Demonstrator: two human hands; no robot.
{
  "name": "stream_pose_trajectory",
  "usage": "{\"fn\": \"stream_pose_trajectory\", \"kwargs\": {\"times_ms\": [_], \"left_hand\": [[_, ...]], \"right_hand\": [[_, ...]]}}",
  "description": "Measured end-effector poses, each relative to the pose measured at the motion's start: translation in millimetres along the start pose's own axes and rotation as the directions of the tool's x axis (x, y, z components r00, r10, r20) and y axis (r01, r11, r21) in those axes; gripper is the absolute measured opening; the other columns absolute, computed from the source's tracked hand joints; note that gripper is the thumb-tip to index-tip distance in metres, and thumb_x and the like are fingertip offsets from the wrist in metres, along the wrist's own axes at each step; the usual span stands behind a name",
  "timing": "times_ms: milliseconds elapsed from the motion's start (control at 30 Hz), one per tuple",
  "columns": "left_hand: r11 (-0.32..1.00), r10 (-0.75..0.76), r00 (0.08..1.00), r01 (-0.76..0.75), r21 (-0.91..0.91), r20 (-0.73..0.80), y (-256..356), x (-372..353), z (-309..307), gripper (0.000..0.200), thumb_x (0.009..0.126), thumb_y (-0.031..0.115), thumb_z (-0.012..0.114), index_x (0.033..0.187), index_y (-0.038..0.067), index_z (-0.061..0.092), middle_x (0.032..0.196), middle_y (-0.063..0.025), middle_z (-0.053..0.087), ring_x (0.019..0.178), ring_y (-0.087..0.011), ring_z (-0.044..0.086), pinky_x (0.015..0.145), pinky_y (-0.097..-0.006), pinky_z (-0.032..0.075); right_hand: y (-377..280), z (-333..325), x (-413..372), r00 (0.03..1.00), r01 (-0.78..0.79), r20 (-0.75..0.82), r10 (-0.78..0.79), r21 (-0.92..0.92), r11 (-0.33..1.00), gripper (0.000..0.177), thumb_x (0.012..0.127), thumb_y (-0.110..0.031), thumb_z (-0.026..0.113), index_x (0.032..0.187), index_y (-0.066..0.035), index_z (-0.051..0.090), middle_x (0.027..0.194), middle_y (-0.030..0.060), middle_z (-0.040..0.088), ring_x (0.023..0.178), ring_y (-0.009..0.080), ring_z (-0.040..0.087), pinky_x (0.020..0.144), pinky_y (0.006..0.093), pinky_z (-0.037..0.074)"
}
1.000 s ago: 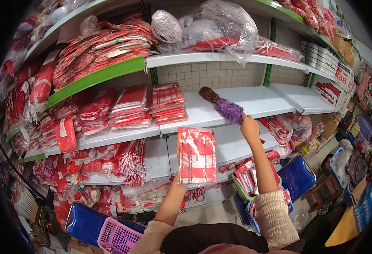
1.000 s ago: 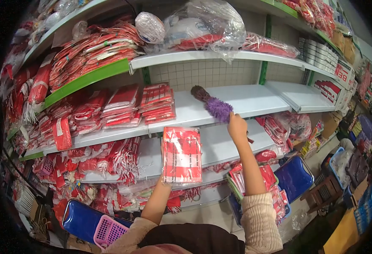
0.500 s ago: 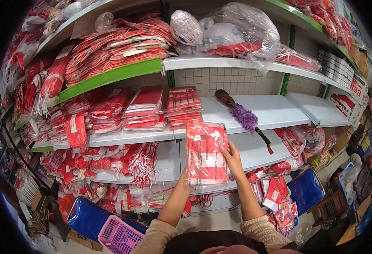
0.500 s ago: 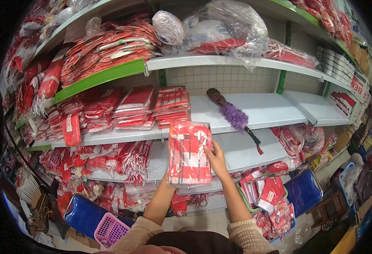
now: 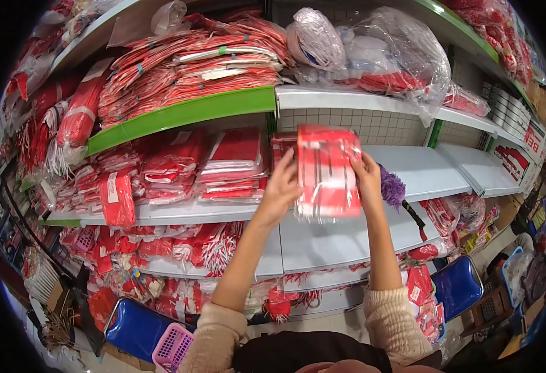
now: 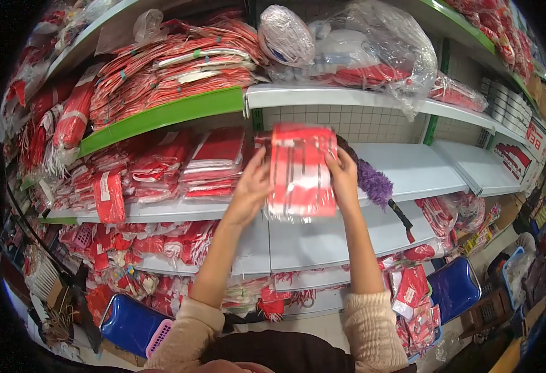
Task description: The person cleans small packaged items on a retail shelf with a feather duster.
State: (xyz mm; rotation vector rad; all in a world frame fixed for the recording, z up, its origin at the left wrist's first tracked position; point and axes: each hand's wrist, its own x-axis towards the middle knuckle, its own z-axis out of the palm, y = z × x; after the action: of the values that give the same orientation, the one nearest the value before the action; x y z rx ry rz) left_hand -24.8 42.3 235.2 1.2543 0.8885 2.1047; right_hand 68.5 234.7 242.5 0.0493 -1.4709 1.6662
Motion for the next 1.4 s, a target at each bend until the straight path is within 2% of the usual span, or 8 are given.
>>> {"fn": "stream_pose_trajectory", "kwargs": {"times_ms": [167, 267, 400, 567, 633, 900, 1167, 1400], "left_hand": [[0.900, 0.236, 0.961, -0.160, 0.404, -0.144, -1, 73, -54, 0.065, 0.076, -0.009, 0.046, 0.136, 0.004, 0.026, 0.133, -0.0190, 0.038, 0.119, -0.0264, 0.045, 0.098, -0.0311, 0.037], [0.414, 0.182, 0.980, -0.007, 0.910, -0.075, -29, 97, -110, 0.059, 0.076, -0.004, 0.047, 0.132, 0.000, 0.033, 0.131, -0.0236, 0.039, 0.122, -0.0327, 0.041, 0.100, -0.0342, 0.034], [0.335, 0.096, 0.985, 0.102, 0.937, -0.142, -32, 76, -99, 0.049, 0.078, 0.000, 0.048, 0.127, 0.000, 0.040, 0.125, -0.0226, 0.044, 0.121, -0.0354, 0.039, 0.101, -0.0359, 0.032], [0.305, 0.524, 0.846, -0.296, 0.905, 0.100, -16, 39, -56, 0.035, 0.080, 0.002, 0.052, 0.115, 0.003, 0.050, 0.115, -0.0152, 0.052, 0.119, -0.0348, 0.041, 0.099, -0.0416, 0.033], [0.265, 0.597, 0.777, -0.426, 0.865, 0.200, -18, 18, -40, 0.028, 0.079, -0.001, 0.053, 0.106, 0.005, 0.057, 0.111, -0.0131, 0.054, 0.115, -0.0337, 0.045, 0.097, -0.0426, 0.035], [0.705, 0.364, 0.928, -0.326, 0.630, 0.073, -115, -52, -1, 0.015, 0.077, -0.004, 0.054, 0.086, 0.003, 0.063, 0.094, -0.0097, 0.058, 0.092, -0.0246, 0.054, 0.083, -0.0337, 0.042], [0.922, 0.061, 0.978, -0.131, 0.364, 0.197, -222, -102, 89, 0.013, 0.080, -0.003, 0.050, 0.085, 0.000, 0.062, 0.090, -0.0109, 0.057, 0.087, -0.0236, 0.055, 0.080, -0.0317, 0.043], [0.963, -0.110, 0.865, -0.029, 0.268, 0.489, -324, -154, 190, 0.008, 0.082, 0.001, 0.052, 0.084, -0.001, 0.059, 0.090, -0.0088, 0.054, 0.087, -0.0182, 0.054, 0.075, -0.0273, 0.044]], "right_hand": [[65, 12, 113, 0.996, 0.089, 0.044, -0.077, -0.499, 0.862, 0.052, 0.079, -0.026, 0.064, 0.113, 0.011, 0.050, 0.089, 0.0186, 0.065, 0.077, 0.0229, 0.063, 0.069, 0.0303, 0.047], [86, 13, 133, 0.979, -0.052, 0.078, 0.187, -0.795, 0.604, 0.058, 0.076, -0.031, 0.066, 0.114, 0.011, 0.050, 0.092, 0.0221, 0.064, 0.083, 0.0269, 0.063, 0.075, 0.0316, 0.047], [109, 8, 122, 0.981, -0.009, 0.116, 0.154, -0.770, 0.637, 0.056, 0.075, -0.026, 0.067, 0.116, 0.009, 0.051, 0.095, 0.0205, 0.062, 0.087, 0.0252, 0.060, 0.078, 0.0305, 0.045], [74, 19, 48, 0.920, 0.210, -0.052, -0.387, -0.770, 0.603, 0.038, 0.079, -0.024, 0.063, 0.107, 0.001, 0.058, 0.103, 0.0179, 0.056, 0.096, 0.0293, 0.056, 0.076, 0.0350, 0.046], [51, 37, -8, 0.907, 0.163, -0.162, -0.390, -0.717, 0.677, 0.024, 0.082, -0.014, 0.059, 0.102, -0.001, 0.058, 0.098, 0.0133, 0.054, 0.087, 0.0237, 0.055, 0.069, 0.0307, 0.045], [61, 13, -179, 0.860, 0.007, -0.475, -0.187, -0.355, 0.935, 0.014, 0.087, -0.008, 0.054, 0.095, 0.004, 0.058, 0.074, 0.0049, 0.055, 0.063, 0.0088, 0.050, 0.058, 0.0220, 0.041], [52, -82, -284, 0.659, -0.268, -0.727, -0.192, -0.466, 0.843, 0.014, 0.088, -0.012, 0.054, 0.096, -0.001, 0.059, 0.070, 0.0003, 0.054, 0.058, 0.0048, 0.048, 0.051, 0.0196, 0.037], [25, -188, -403, 0.364, -0.527, -0.863, -0.350, -0.501, 0.687, 0.014, 0.087, -0.012, 0.053, 0.094, -0.002, 0.060, 0.063, -0.0003, 0.054, 0.053, 0.0054, 0.048, 0.047, 0.0201, 0.037]]}}
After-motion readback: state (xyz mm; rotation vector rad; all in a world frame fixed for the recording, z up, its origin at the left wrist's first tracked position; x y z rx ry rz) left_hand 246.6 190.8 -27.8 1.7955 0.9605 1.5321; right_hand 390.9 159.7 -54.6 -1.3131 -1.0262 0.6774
